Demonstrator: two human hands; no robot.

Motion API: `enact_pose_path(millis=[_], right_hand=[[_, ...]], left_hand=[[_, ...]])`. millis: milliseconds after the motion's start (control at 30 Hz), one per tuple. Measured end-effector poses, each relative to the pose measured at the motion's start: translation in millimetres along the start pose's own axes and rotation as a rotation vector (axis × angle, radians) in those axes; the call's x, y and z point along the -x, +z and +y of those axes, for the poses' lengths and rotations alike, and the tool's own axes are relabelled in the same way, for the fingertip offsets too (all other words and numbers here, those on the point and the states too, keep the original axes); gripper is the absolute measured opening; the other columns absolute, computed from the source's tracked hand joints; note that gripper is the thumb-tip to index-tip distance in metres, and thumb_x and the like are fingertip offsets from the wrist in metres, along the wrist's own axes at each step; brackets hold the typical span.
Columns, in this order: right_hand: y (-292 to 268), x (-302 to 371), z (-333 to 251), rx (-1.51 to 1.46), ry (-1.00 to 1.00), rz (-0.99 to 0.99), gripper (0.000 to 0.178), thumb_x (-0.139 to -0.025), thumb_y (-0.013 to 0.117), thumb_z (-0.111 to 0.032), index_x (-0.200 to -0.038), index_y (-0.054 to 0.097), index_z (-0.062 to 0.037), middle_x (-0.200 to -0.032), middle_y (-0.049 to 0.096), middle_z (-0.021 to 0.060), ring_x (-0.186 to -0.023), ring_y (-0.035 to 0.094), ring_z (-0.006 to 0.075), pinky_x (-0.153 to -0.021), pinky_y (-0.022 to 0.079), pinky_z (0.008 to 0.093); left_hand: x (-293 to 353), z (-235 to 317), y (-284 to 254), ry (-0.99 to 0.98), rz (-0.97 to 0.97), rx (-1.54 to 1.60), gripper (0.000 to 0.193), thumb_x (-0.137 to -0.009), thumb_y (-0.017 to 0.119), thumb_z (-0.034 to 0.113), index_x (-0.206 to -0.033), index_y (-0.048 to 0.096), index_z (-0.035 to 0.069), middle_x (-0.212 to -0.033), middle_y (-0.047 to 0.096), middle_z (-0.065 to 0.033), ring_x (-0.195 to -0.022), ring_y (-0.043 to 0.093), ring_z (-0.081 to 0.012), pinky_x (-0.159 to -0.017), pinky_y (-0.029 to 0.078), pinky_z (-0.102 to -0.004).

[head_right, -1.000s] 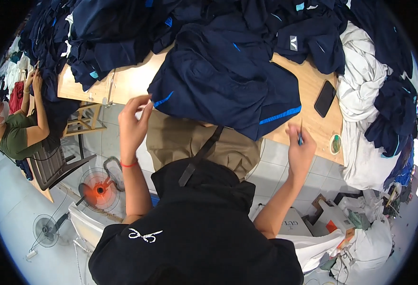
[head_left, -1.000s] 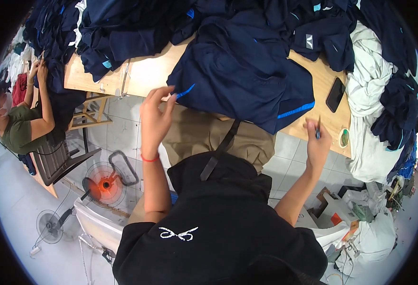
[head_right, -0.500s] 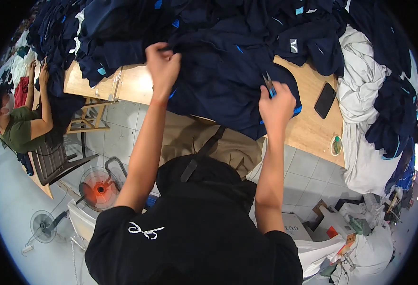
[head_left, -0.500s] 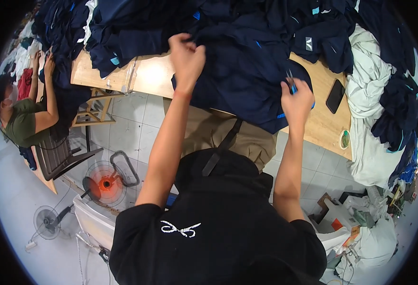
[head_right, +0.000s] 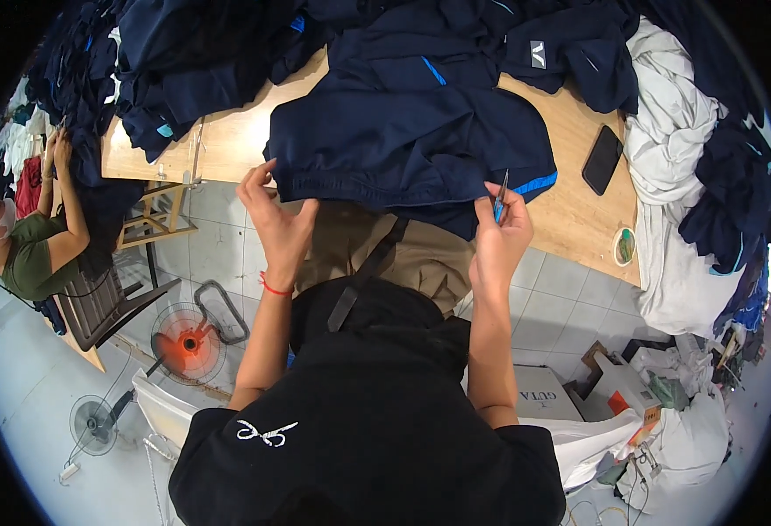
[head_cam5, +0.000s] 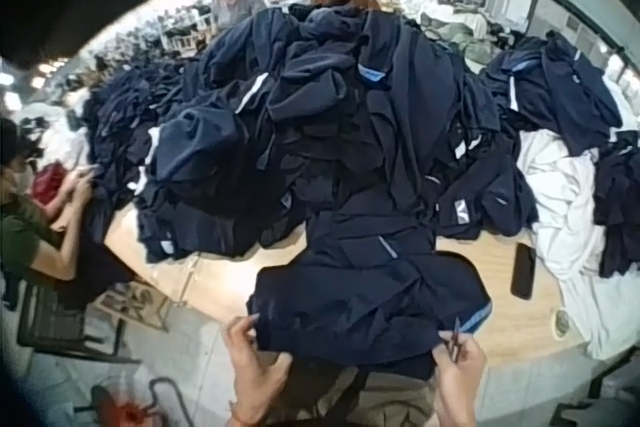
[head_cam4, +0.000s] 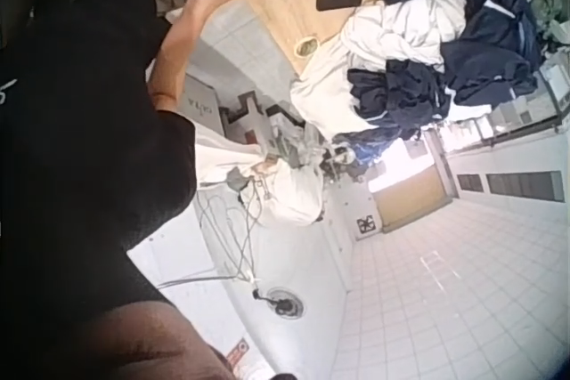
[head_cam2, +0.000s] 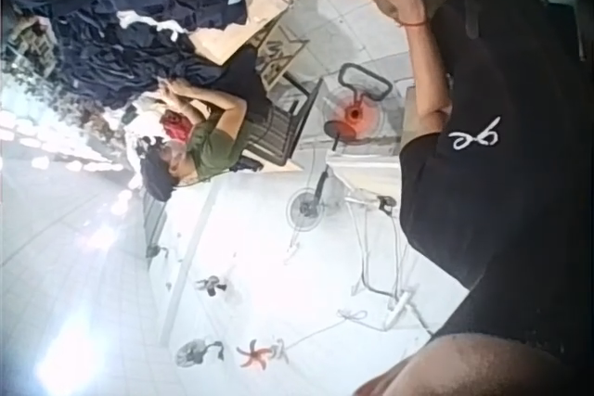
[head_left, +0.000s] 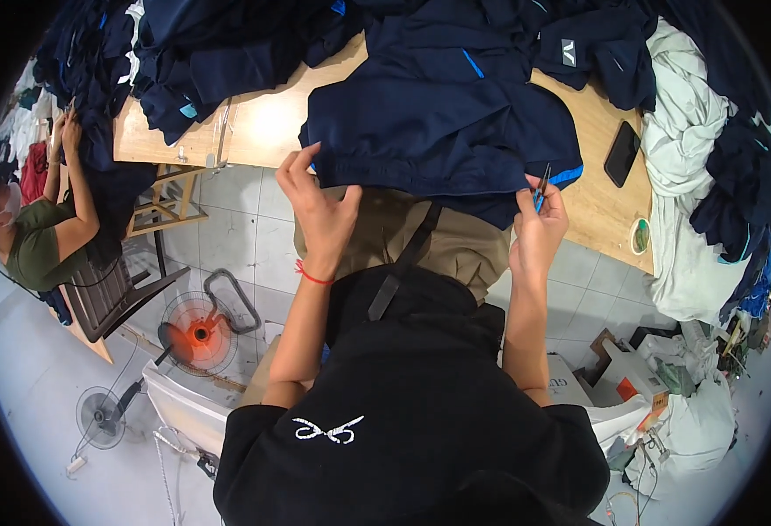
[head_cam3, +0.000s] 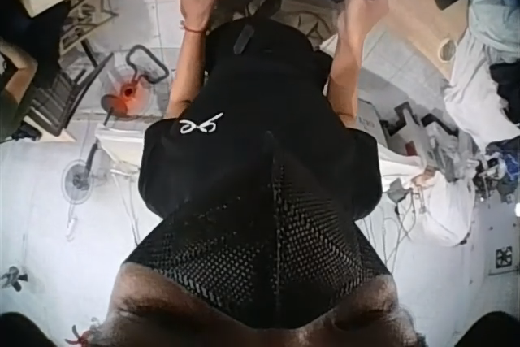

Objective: The person is trimming excess threads from finished navy blue garments using snips in a textile factory setting.

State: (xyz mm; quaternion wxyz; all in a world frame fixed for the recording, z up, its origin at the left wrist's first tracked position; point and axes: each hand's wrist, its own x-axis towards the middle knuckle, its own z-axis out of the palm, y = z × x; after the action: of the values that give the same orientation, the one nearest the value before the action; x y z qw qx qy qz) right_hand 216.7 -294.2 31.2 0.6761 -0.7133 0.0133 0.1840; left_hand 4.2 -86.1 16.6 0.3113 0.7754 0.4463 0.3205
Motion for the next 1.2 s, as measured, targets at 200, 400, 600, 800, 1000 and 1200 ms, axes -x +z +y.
enact_pose_path(millis=[200, 400, 600, 800, 1000, 1200], right_hand=[[-4.3, 2.4, -2.8, -0.041, 0.016, 0.01, 0.017, -0.095, 0.072, 0.008, -0.11, 0.073, -0.0008, -0.111, 0.072, 0.0066, -0.106, 0.066, 0.0125, -0.097, 0.05, 0.0264], [10.1, 17.9, 1.5, -0.079, -0.104, 0.04, 0.018, -0.091, 0.072, 0.014, -0.101, 0.069, -0.0001, -0.13, 0.07, 0.0174, -0.125, 0.065, 0.0223, -0.113, 0.047, 0.0343], [18.1, 34.0, -0.8, 0.123, -0.4, 0.001, 0.019, -0.089, 0.072, 0.017, -0.1, 0.065, 0.0016, -0.134, 0.068, 0.02, -0.117, 0.069, 0.0234, -0.106, 0.054, 0.0343], [16.2, 42.1, -7.7, 0.2, -0.397, -0.12, 0.017, -0.092, 0.071, 0.015, -0.101, 0.065, 0.0017, -0.133, 0.07, 0.0204, -0.117, 0.07, 0.0222, -0.105, 0.055, 0.0329], [15.6, 37.0, -13.2, -0.19, 0.107, -0.344, 0.015, -0.101, 0.07, 0.003, -0.109, 0.064, -0.008, -0.094, 0.064, -0.0021, -0.08, 0.058, 0.0015, -0.064, 0.047, 0.0188], [23.4, 40.4, -36.0, -0.411, 0.33, -0.338, 0.012, -0.108, 0.066, -0.011, -0.118, 0.061, -0.0156, -0.085, 0.056, -0.0103, -0.062, 0.047, -0.0006, -0.047, 0.03, 0.0187]], left_hand=[[-7.6, 12.2, -0.9, 0.094, -0.032, -0.045, 0.072, -0.068, 0.079, -0.002, -0.136, 0.056, 0.004, -0.137, 0.042, -0.022, -0.133, 0.044, -0.04, -0.114, 0.042, -0.0465], [22.8, 31.8, 5.2, 0.309, -0.052, 0.041, 0.053, -0.07, 0.089, 0.003, -0.118, 0.066, 0.006, -0.123, 0.052, -0.0165, -0.116, 0.054, -0.0342, -0.099, 0.048, -0.0427], [34.8, 51.1, 32.7, 0.407, -0.519, 0.375, 0.012, -0.084, 0.084, 0.0, -0.092, 0.076, 0.006, -0.071, 0.068, -0.0077, -0.063, 0.064, -0.0267, -0.063, 0.05, -0.0361], [30.7, 68.0, 34.5, 0.143, -0.509, 0.241, 0.019, -0.096, 0.075, 0.01, -0.114, 0.074, 0.003, -0.066, 0.065, -0.0206, -0.064, 0.07, -0.0392, -0.056, 0.052, -0.0452], [-31.2, 74.4, 37.3, 0.333, -0.32, 0.3, 0.032, -0.094, 0.064, -0.006, -0.125, 0.068, -0.001, -0.113, 0.072, -0.0197, -0.094, 0.071, -0.032, -0.083, 0.056, -0.0382], [-54.4, 66.5, 32.6, 0.116, -0.474, 0.639, 0.028, -0.097, 0.056, -0.01, -0.121, 0.068, -0.004, -0.113, 0.071, -0.008, -0.109, 0.069, -0.0166, -0.097, 0.053, -0.0292]])
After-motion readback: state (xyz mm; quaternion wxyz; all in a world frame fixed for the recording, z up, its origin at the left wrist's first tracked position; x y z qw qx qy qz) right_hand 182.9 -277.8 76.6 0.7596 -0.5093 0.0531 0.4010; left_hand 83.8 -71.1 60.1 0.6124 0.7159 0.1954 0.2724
